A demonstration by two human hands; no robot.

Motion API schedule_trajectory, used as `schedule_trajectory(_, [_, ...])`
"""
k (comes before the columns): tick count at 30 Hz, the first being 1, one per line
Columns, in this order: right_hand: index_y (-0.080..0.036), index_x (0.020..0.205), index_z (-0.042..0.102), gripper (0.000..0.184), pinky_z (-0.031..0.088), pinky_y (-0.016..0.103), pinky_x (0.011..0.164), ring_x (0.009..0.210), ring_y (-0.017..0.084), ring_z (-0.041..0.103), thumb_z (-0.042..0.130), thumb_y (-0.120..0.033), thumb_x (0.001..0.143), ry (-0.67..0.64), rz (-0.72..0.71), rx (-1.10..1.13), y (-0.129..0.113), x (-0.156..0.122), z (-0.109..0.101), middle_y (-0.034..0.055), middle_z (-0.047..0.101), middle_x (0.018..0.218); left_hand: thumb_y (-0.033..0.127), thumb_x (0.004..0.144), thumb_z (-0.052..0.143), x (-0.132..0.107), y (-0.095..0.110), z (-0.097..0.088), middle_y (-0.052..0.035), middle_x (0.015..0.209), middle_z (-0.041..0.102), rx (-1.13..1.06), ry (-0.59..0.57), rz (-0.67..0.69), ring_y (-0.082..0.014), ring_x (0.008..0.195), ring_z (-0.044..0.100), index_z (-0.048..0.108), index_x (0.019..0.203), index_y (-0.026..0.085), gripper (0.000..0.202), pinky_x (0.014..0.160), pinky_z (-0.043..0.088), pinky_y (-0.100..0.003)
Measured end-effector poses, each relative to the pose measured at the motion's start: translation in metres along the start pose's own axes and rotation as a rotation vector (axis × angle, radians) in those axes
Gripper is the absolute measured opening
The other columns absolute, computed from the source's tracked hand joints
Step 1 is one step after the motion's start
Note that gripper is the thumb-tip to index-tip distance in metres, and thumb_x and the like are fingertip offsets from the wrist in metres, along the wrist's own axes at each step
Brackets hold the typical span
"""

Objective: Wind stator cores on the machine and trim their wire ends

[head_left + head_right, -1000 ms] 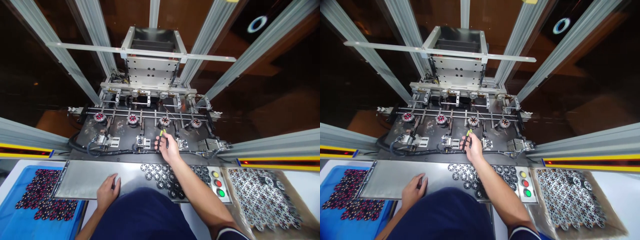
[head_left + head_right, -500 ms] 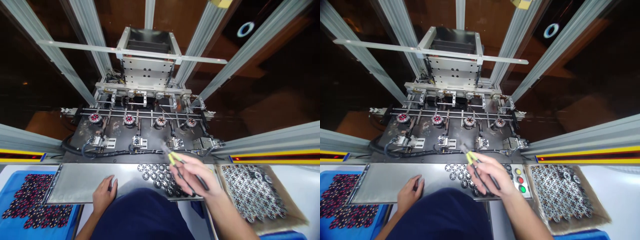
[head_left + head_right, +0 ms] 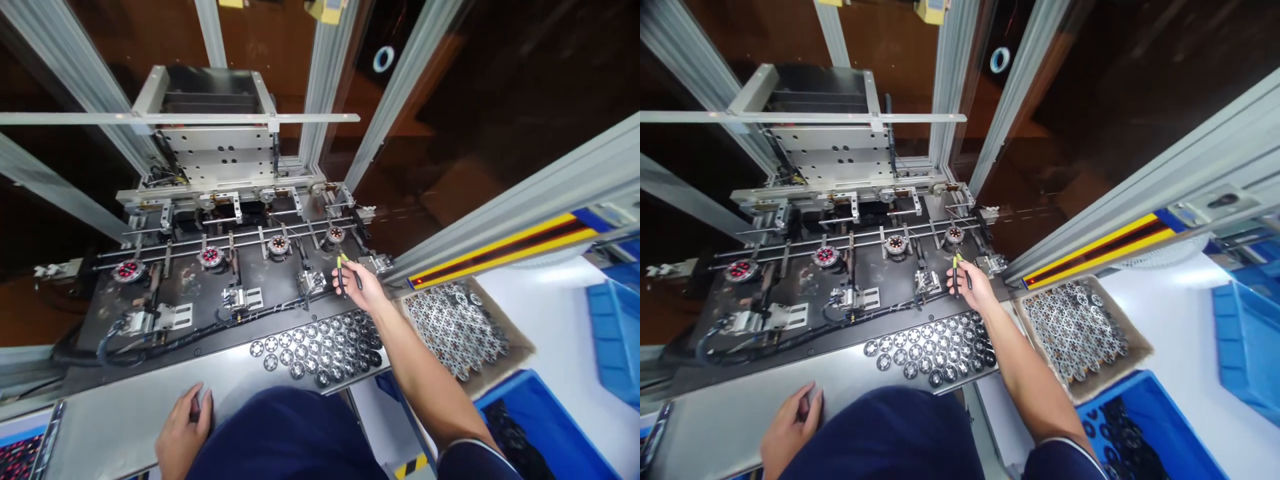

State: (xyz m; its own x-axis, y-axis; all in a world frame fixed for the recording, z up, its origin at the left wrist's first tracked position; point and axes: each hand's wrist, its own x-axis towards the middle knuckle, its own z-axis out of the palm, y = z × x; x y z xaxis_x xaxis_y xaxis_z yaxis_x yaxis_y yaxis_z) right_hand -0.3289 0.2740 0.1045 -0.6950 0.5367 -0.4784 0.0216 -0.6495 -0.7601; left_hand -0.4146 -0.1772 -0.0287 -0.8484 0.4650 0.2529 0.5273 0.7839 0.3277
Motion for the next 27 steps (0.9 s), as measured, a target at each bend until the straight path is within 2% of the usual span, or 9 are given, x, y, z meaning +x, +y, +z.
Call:
schedule_trajectory(12, [-0.021,0.097,0.055,0.020,0.047,0.025,0.047,0.058,0.016,0.062,0.054,-0.032,0.081,-0.032,0.020,0.054,-0.004,0.014,-0.003,0.0010,0.068,0.073,0.046,0.092,0.051,-0.001,0.003,-0.002,0.0013,0.071,0.063,-0.015,-0.040,-0.054,-0.0149,0.065,0.064,0.065,0.107,0.019,0.034,0.063,0.045,-0.025])
schedule_trajectory(18, [-0.020,0.093,0.055,0.019,0.042,0.020,0.041,0.052,0.012,0.056,0.058,-0.031,0.079,-0.051,-0.008,0.035,-0.005,0.014,0.006,-0.0009,0.062,0.068,0.046,0.091,0.053,-0.001,0.002,-0.001,0.0004,0.072,0.063,-0.047,-0.062,-0.094,-0.0157,0.067,0.063,0.065,0.107,0.019,0.033,0.063,0.045,-0.026])
schedule_trajectory(20, [-0.019,0.095,0.057,0.021,0.037,0.018,0.036,0.047,0.010,0.052,0.061,-0.031,0.077,-0.082,-0.033,0.007,-0.010,-0.005,0.011,-0.0020,0.060,0.067,0.046,0.090,0.053,-0.001,0.002,0.000,0.0003,0.072,0.063,-0.075,-0.069,-0.109,-0.0162,0.067,0.063,0.065,0.106,0.020,0.033,0.065,0.045,-0.026])
schedule_trajectory(23, [-0.017,0.109,0.061,0.035,0.034,0.019,0.032,0.043,0.009,0.050,0.067,-0.029,0.077,-0.203,-0.025,-0.084,-0.017,-0.060,0.018,0.0001,0.062,0.073,0.048,0.087,0.055,-0.001,0.000,0.000,-0.0004,0.072,0.063,-0.132,-0.080,-0.140,-0.0175,0.068,0.064,0.066,0.105,0.020,0.036,0.067,0.045,-0.028])
schedule_trajectory(24, [-0.016,0.114,0.062,0.039,0.035,0.020,0.033,0.042,0.008,0.049,0.068,-0.028,0.077,-0.287,0.011,-0.153,-0.017,-0.080,0.021,0.0018,0.064,0.076,0.049,0.086,0.055,-0.001,0.000,0.000,-0.0006,0.072,0.062,-0.153,-0.084,-0.156,-0.0182,0.069,0.063,0.067,0.105,0.019,0.037,0.068,0.045,-0.029])
schedule_trajectory(27, [-0.020,0.130,0.060,0.055,0.042,0.019,0.041,0.052,0.007,0.054,0.071,-0.025,0.076,-0.689,0.168,-0.459,0.000,-0.122,0.035,0.0030,0.066,0.086,0.050,0.083,0.055,0.003,0.002,0.000,-0.0013,0.070,0.059,-0.223,-0.105,-0.222,-0.0201,0.069,0.062,0.068,0.103,0.019,0.039,0.070,0.045,-0.031])
